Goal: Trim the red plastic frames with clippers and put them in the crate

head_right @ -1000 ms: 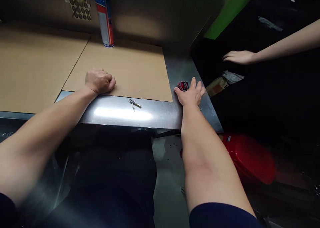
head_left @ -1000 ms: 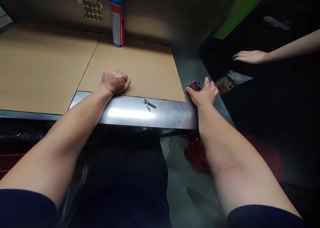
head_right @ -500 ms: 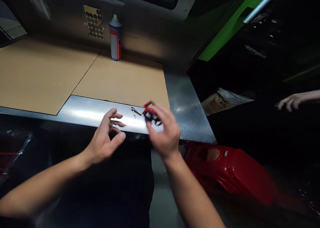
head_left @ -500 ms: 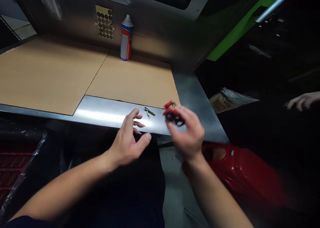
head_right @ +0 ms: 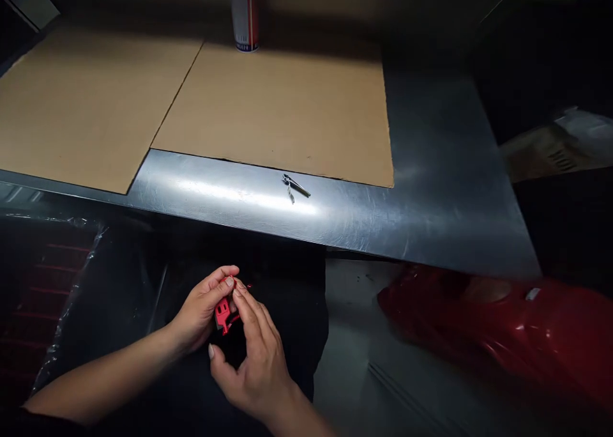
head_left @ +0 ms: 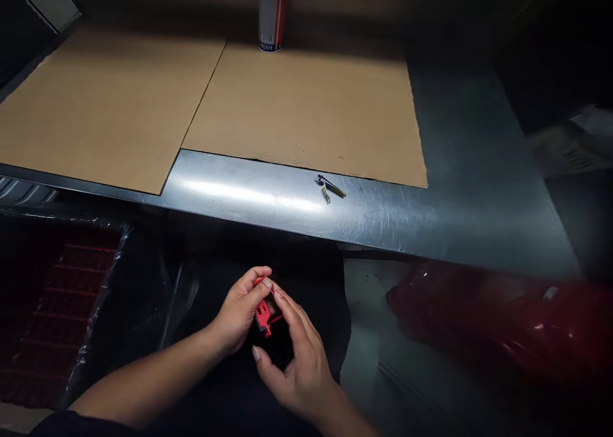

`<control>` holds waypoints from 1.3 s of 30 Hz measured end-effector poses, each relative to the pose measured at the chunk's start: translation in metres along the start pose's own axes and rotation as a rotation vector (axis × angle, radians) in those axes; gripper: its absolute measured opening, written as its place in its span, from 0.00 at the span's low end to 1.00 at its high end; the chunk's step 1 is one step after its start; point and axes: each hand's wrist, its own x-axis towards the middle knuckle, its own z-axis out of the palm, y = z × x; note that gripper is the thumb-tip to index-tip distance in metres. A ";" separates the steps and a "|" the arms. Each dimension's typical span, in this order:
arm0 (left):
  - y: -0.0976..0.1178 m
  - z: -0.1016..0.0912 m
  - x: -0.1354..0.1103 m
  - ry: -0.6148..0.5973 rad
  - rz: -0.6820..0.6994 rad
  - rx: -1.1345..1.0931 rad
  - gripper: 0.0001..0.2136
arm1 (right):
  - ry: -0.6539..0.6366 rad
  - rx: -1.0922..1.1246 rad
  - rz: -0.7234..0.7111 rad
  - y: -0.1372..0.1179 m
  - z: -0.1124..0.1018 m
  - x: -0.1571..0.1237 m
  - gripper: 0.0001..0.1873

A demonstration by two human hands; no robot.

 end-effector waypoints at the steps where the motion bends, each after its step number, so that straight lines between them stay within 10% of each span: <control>1: -0.002 -0.005 0.001 0.004 -0.037 -0.001 0.28 | -0.019 0.051 0.056 0.001 0.001 -0.003 0.49; 12: -0.018 -0.051 0.010 -0.277 -0.302 0.006 0.32 | -0.317 0.369 0.544 0.017 0.011 0.005 0.49; 31: -0.016 -0.056 0.002 -0.216 -0.230 0.109 0.20 | -0.326 0.061 0.411 0.012 0.013 0.004 0.57; 39: -0.015 -0.059 0.001 -0.227 -0.242 0.053 0.23 | -0.151 0.102 0.329 0.008 -0.023 0.028 0.20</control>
